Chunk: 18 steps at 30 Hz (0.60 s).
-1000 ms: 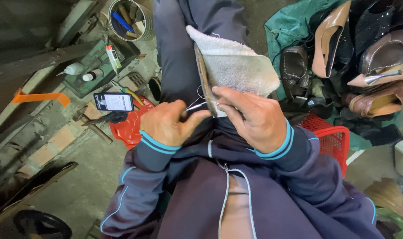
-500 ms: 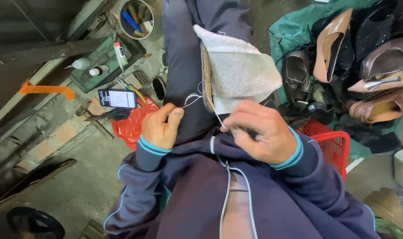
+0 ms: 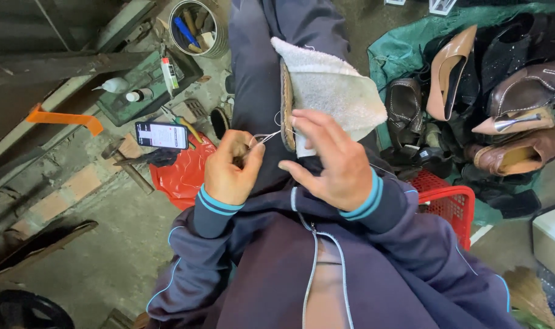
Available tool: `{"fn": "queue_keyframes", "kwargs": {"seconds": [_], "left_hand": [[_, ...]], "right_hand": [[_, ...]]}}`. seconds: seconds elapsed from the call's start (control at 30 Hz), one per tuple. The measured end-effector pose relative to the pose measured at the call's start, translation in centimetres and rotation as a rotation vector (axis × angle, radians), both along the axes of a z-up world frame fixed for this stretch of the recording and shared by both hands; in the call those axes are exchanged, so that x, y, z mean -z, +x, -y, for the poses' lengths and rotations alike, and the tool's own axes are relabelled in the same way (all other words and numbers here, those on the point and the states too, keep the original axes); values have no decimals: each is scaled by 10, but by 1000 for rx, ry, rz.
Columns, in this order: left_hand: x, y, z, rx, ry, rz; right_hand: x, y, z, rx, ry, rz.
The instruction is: The person sits on the floor and sews a black shoe using a needle and white thread. They repeatedly pull the thread through the shoe's sole and upper, tightening the stitches while holding the shoe steady on their lap.
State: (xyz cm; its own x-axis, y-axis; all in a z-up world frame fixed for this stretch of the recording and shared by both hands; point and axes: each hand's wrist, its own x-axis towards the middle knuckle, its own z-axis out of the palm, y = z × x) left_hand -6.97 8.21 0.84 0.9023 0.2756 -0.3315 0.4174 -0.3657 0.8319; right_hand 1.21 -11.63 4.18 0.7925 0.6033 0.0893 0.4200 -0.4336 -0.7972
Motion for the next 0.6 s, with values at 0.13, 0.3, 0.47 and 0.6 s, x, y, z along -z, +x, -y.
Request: {"fn": "queue_keyframes", "kwargs": {"seconds": [0.13, 0.3, 0.47, 0.6], "left_hand": [[22, -12, -4, 86, 142, -3], [30, -15, -8, 229, 238, -105], [11, 8, 11, 185, 150, 11], [10, 33, 28, 149, 52, 61]], "right_hand": [[6, 8, -4, 68, -35, 159], [22, 12, 21, 156, 14, 71], [28, 15, 34, 191, 55, 23], [21, 15, 30, 193, 38, 34]]}}
